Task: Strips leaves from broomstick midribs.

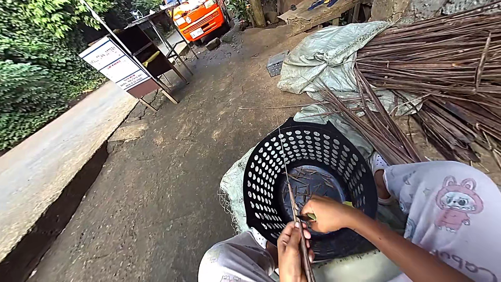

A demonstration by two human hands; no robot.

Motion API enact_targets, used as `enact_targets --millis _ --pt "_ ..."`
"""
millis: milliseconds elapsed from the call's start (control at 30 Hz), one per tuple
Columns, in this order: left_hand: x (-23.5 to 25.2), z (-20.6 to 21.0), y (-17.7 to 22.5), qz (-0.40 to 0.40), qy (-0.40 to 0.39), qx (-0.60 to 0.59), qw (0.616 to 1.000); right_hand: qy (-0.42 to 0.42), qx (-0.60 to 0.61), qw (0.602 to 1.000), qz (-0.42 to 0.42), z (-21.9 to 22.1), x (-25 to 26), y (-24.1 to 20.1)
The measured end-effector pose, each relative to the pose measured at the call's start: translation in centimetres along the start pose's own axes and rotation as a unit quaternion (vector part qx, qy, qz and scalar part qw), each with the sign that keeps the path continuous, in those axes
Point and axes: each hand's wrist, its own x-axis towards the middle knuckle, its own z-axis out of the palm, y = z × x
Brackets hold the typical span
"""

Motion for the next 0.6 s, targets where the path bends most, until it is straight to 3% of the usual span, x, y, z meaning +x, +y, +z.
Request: enact_targets --millis 167,367,600 --pt "0.0 0.2 -0.1 0.033 0.015 0.016 0.999 0.048 -0.011 0.998 0.045 0.8 0.2 -1.0" --pt "-0.1 0.3 -0.4 0.068 0.023 0.06 0.996 -0.005 -0.006 1.0 0.008 0.1 0.8 -1.1" --pt "-0.2 0.5 -0.5 0.053 0.015 0.011 0.998 0.022 0.002 1.0 -0.009 0.3 0.7 -0.5"
